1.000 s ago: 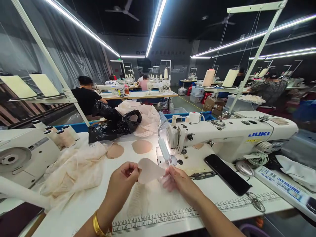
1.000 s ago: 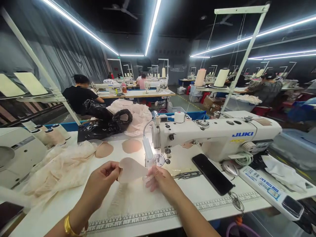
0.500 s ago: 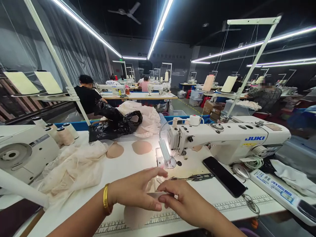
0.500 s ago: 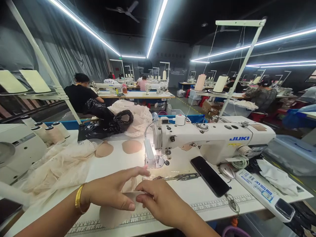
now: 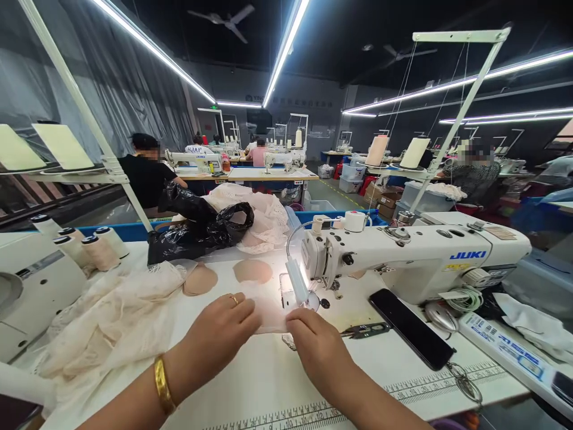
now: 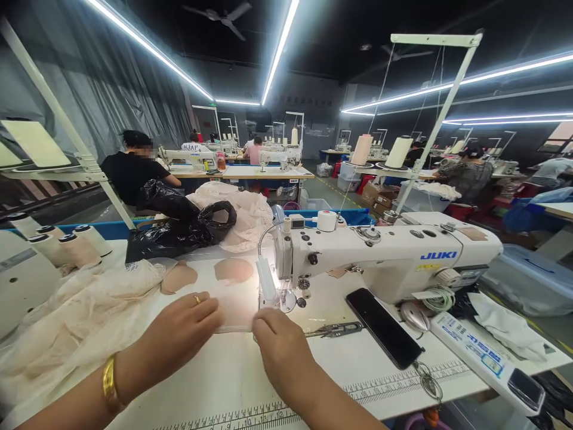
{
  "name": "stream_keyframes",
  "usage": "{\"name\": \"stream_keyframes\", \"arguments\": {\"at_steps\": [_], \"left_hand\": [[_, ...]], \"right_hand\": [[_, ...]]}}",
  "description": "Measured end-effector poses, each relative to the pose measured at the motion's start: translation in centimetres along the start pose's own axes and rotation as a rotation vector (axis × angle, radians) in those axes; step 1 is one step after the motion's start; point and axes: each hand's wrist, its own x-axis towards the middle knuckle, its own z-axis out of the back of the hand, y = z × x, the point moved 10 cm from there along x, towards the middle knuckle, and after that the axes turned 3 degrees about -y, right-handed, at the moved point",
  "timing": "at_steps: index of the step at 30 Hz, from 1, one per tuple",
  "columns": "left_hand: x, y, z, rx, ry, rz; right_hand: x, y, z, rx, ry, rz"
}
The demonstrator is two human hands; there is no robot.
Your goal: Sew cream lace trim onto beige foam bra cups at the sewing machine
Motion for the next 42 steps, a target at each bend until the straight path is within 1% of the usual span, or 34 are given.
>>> {"name": "stream_keyframes", "arguments": {"at_steps": [1, 2, 3, 4, 6, 7, 8, 11, 12, 13, 16, 18, 20, 25, 30, 36, 42], "left_hand": [[-0.3, -0.6, -1.4, -0.001, 0.092, -0.017], [-0.4, -1.3, -2.8, -0.036, 0.177, -0.027], [-0.4, -2.0, -3.9, -0.084, 0.232, -0.043], [0.0, -2.8, -4.6, -0.127, 0.252, -0.066], [1.3, -4.0, -5.3, -0.162, 0.208, -0.114], [2.1, -4.2, -5.8, -0.154, 0.19, -0.129], [2.9, -4.2, -6.5, -0.138, 0.199, -0.132], [4.0, -3.3, -9.7, -0.082, 0.313, -0.075], [4.1, -3.0, -10.3, -0.074, 0.325, -0.052], [4.1, -2.7, -10.5, -0.077, 0.308, -0.03], [3.9, -2.4, -9.9, -0.137, 0.201, -0.001], [3.8, -2.7, -9.5, -0.171, 0.173, -0.015], [3.8, -3.0, -9.5, -0.185, 0.184, -0.037], [4.1, -3.3, -9.9, -0.189, 0.209, -0.038], [4.1, -3.7, -9.9, -0.201, 0.189, -0.06], [4.1, -3.8, -9.8, -0.267, 0.159, -0.044], [4.1, -4.0, -10.2, -0.307, 0.165, -0.05]], "right_hand": [[-0.3, -1.1, -1.3, -0.023, 0.094, -0.004], [-0.5, -2.3, -2.1, -0.032, 0.163, -0.007], [-0.8, -3.4, -2.5, -0.03, 0.216, -0.011], [-0.9, -4.4, -2.5, -0.009, 0.25, -0.022], [-0.9, -6.2, -1.9, 0.055, 0.286, -0.042], [-0.9, -6.7, -1.6, 0.084, 0.305, -0.039], [-0.8, -6.9, -1.3, 0.101, 0.325, -0.02], [-0.8, -6.5, -0.5, 0.034, 0.354, 0.117], [-0.9, -6.3, -0.3, -0.014, 0.354, 0.152], [-1.0, -6.3, -0.1, -0.062, 0.351, 0.173], [-1.4, -6.4, 0.1, -0.154, 0.365, 0.191], [-1.7, -6.5, 0.2, -0.148, 0.379, 0.191], [-1.8, -6.6, 0.3, -0.11, 0.388, 0.184], [-1.8, -6.6, 0.4, -0.053, 0.418, 0.174], [-2.0, -6.5, 0.5, -0.053, 0.43, 0.182], [-1.9, -6.5, 0.9, 0.045, 0.372, 0.196], [-1.9, -6.7, 1.0, 0.076, 0.37, 0.187]]}}
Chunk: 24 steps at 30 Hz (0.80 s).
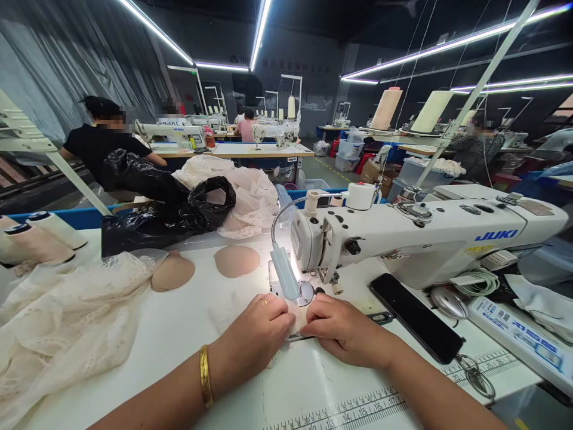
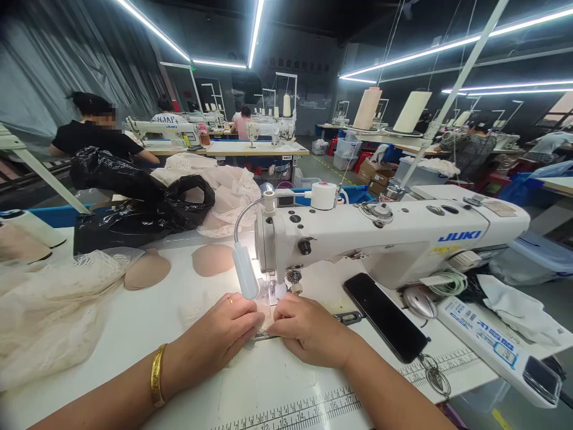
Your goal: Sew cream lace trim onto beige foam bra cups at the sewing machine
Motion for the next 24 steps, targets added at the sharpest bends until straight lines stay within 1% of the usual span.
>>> {"name": "stream_keyframes", "arguments": {"at_steps": [4, 7, 9, 11, 12, 14, 16, 17, 19, 20, 21, 22, 23, 24], "left_hand": [[0.1, -0.3, 0.0, -0.022, -0.015, -0.011], [0.3, -0.2, 0.6, -0.063, -0.028, -0.018], [0.4, 1.3, 1.6, -0.021, -0.086, 0.055], [0.2, 3.8, 2.9, 0.122, -0.159, 0.209], [-0.1, 5.1, 3.3, 0.191, -0.171, 0.28], [-0.5, 6.8, 3.3, 0.232, -0.133, 0.364], [-0.7, 7.3, 3.3, 0.158, -0.126, 0.394], [-0.8, 7.2, 3.7, 0.118, -0.167, 0.399], [-1.0, 6.2, 5.2, 0.076, -0.328, 0.373], [-1.0, 5.4, 5.9, 0.062, -0.401, 0.326], [-0.9, 4.2, 6.3, 0.042, -0.448, 0.251], [-0.6, 3.0, 6.4, 0.024, -0.458, 0.162], [-0.3, 1.8, 6.0, 0.009, -0.423, 0.071], [0.0, 0.6, 5.2, 0.002, -0.354, -0.015]], "right_hand": [[0.1, 0.1, 0.0, 0.014, 0.008, -0.008], [0.2, -0.2, -0.1, -0.017, 0.019, -0.056], [0.2, -0.2, -0.2, -0.045, 0.023, -0.069], [0.2, -0.1, -0.2, -0.066, 0.023, -0.063], [0.2, 0.0, -0.3, -0.076, 0.024, -0.063], [0.2, 0.0, -0.3, -0.092, 0.029, -0.065], [0.3, 0.1, -0.2, -0.101, 0.034, -0.064], [0.3, 0.0, -0.3, -0.103, 0.036, -0.064], [0.3, 0.0, -0.3, -0.101, 0.045, -0.069], [0.2, -0.1, -0.4, -0.098, 0.048, -0.074], [0.2, -0.2, -0.4, -0.096, 0.049, -0.078], [0.2, -0.2, -0.5, -0.094, 0.049, -0.079], [0.2, -0.2, -0.5, -0.095, 0.05, -0.077], [0.2, -0.2, -0.5, -0.099, 0.052, -0.075]]}}
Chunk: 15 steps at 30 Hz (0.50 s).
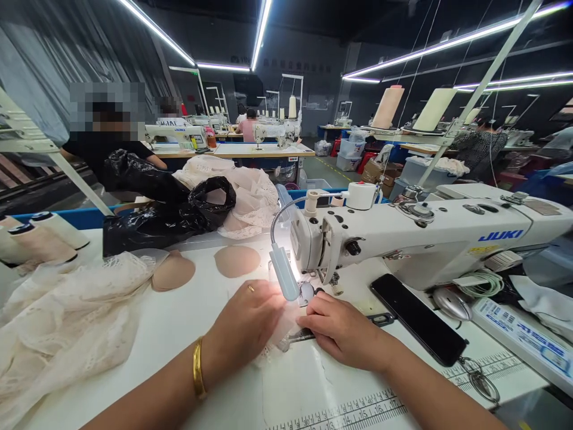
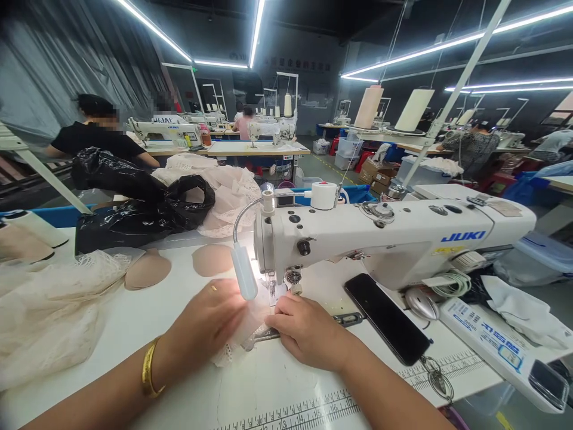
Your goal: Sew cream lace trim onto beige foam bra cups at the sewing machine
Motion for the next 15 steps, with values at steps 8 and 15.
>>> {"name": "stream_keyframes", "arguments": {"at_steps": [8, 15], "left_hand": [[-1.1, -1.3, -3.9, 0.045, 0.297, -0.086], [-1.2, -1.1, -4.1, -0.048, 0.297, -0.051]], "right_hand": [[-0.1, 0.2, 0.1, -0.015, 0.01, 0.036], [-0.2, 0.5, 0.6, 0.006, -0.008, 0.052]]}}
